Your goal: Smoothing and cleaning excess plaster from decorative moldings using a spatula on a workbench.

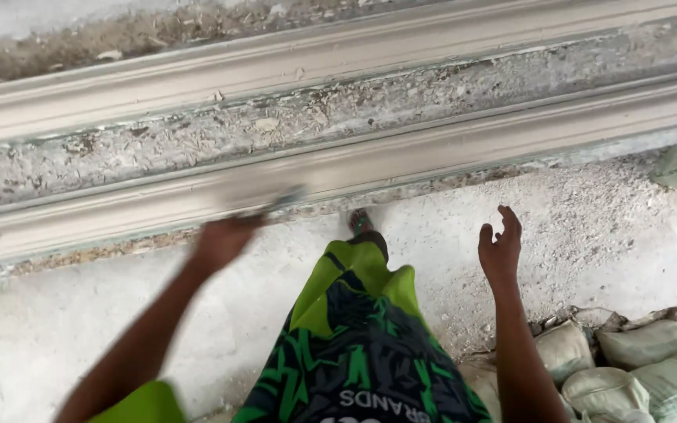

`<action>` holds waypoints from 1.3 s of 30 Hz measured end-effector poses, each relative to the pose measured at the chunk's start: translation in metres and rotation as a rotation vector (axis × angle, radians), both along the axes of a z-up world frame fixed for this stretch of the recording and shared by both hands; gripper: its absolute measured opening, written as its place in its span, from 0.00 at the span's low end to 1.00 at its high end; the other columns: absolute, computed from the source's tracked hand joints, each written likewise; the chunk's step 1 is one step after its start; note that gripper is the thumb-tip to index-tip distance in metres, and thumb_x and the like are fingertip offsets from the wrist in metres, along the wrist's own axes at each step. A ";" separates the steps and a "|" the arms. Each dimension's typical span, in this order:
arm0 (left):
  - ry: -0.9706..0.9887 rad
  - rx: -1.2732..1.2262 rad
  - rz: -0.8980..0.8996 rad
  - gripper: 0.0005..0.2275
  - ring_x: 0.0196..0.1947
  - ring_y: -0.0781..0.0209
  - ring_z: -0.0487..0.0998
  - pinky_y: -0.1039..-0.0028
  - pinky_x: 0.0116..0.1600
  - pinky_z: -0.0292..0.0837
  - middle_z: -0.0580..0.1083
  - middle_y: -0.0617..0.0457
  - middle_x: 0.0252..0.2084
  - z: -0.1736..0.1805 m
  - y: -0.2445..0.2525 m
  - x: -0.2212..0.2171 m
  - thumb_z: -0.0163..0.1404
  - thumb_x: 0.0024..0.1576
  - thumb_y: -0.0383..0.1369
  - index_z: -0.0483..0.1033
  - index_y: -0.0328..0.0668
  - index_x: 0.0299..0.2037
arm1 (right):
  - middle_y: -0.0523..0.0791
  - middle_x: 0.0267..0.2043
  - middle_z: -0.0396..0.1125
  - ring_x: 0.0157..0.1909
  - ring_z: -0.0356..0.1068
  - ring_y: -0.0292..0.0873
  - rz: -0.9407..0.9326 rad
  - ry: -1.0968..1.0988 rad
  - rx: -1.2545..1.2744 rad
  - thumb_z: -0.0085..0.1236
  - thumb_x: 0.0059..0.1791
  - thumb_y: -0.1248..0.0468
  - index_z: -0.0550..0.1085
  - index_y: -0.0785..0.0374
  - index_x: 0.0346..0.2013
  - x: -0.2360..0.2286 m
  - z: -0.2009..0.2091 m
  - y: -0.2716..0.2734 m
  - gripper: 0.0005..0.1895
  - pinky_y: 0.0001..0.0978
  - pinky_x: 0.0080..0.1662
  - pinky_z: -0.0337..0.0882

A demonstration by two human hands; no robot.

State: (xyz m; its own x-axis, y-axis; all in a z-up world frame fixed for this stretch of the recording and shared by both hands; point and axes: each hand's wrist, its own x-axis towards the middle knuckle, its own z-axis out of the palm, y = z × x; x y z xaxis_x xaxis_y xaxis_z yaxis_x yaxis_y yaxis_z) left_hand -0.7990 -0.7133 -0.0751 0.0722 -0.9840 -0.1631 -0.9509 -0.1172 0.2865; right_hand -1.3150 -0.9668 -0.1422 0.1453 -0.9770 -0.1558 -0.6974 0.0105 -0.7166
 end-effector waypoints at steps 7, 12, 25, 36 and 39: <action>0.218 -0.179 -0.067 0.19 0.28 0.47 0.81 0.57 0.27 0.75 0.77 0.44 0.38 -0.058 -0.254 -0.304 0.47 0.60 0.29 0.74 0.59 0.61 | 0.60 0.75 0.50 0.74 0.53 0.64 0.134 0.133 -0.134 0.51 0.54 0.66 0.60 0.64 0.70 -0.027 -0.014 -0.102 0.29 0.55 0.65 0.62; 0.162 -0.207 -0.073 0.19 0.25 0.48 0.80 0.56 0.24 0.73 0.77 0.48 0.33 -0.069 -0.249 -0.283 0.47 0.59 0.33 0.76 0.69 0.59 | 0.63 0.79 0.41 0.77 0.41 0.69 0.122 0.193 -0.153 0.52 0.54 0.66 0.56 0.63 0.73 -0.051 -0.020 -0.148 0.33 0.64 0.70 0.52; 0.032 -0.270 -0.022 0.15 0.30 0.51 0.81 0.58 0.31 0.77 0.76 0.50 0.35 -0.043 -0.361 -0.417 0.52 0.60 0.36 0.77 0.64 0.57 | 0.62 0.80 0.39 0.79 0.38 0.68 0.179 0.182 -0.303 0.54 0.52 0.70 0.55 0.65 0.75 -0.168 -0.039 -0.273 0.37 0.65 0.74 0.46; -0.104 0.166 0.033 0.14 0.24 0.52 0.80 0.61 0.26 0.75 0.76 0.50 0.30 0.019 -0.331 -0.374 0.43 0.65 0.43 0.74 0.82 0.58 | 0.62 0.80 0.36 0.80 0.36 0.69 0.300 0.249 -0.310 0.52 0.54 0.71 0.52 0.62 0.78 -0.308 -0.041 -0.406 0.38 0.67 0.74 0.47; -0.085 0.129 -0.008 0.18 0.20 0.51 0.79 0.64 0.15 0.73 0.76 0.47 0.31 -0.001 -0.374 -0.408 0.46 0.60 0.44 0.76 0.76 0.61 | 0.62 0.81 0.37 0.81 0.36 0.67 0.318 0.232 -0.289 0.51 0.54 0.71 0.52 0.58 0.78 -0.309 -0.037 -0.407 0.38 0.64 0.74 0.50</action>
State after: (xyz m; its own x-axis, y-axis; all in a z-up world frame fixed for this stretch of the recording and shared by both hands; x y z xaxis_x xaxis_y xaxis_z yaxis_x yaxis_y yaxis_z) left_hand -1.2066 -1.0875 -0.0764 0.0836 -0.9557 -0.2822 -0.9720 -0.1406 0.1882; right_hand -1.6238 -1.3740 -0.1791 0.4374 -0.8978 0.0515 -0.7752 -0.4054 -0.4845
